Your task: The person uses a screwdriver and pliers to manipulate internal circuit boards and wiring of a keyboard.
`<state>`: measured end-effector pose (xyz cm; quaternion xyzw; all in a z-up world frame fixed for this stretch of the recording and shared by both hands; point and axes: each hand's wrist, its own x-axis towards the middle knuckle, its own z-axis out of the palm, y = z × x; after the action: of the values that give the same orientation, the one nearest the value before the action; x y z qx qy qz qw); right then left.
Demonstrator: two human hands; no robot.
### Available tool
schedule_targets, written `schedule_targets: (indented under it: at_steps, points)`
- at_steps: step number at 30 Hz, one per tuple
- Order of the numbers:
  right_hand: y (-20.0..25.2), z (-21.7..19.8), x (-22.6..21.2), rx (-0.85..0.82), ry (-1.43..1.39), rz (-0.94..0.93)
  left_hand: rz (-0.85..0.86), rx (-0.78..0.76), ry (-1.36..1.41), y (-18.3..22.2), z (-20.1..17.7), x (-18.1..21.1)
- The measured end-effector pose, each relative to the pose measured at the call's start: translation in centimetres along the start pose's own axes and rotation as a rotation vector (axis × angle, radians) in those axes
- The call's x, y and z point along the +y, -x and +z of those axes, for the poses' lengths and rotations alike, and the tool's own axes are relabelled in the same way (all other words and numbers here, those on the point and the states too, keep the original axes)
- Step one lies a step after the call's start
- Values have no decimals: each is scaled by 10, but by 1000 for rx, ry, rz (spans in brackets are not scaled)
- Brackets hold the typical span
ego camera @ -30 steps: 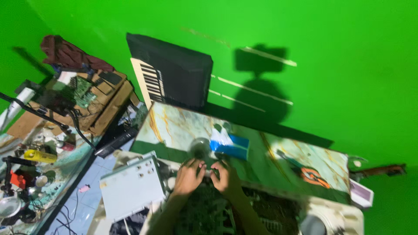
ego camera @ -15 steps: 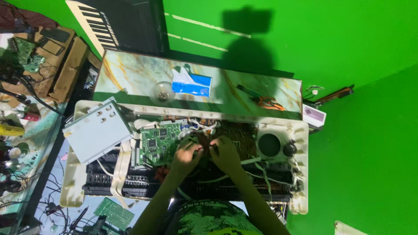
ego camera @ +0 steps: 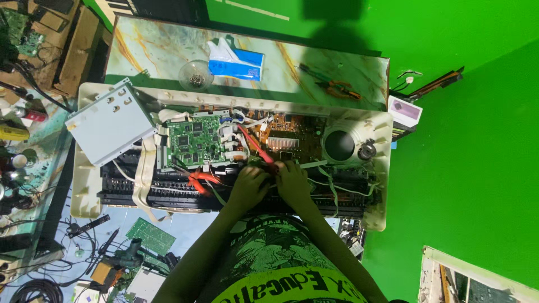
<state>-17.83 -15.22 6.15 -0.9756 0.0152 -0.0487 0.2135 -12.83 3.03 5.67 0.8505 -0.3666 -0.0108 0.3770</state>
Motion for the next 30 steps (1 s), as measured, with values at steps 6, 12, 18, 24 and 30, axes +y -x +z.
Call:
schedule_targets:
  at_steps: [6,12,18,24,30]
  points:
    - [9,9,1,105,17,-40,31,52,-30,10,11,-13]
    - [13,10,3,113,-71,-3,-44,185,-224,13,5,-13]
    - [14,26,-9,-88,-126,95,-127,110,-186,10,-9,-22]
    - [17,39,-3,-94,-417,490,-5,142,-164,16,-6,-45]
    - [14,29,-10,221,-813,201,-175,198,-28,16,-2,-47]
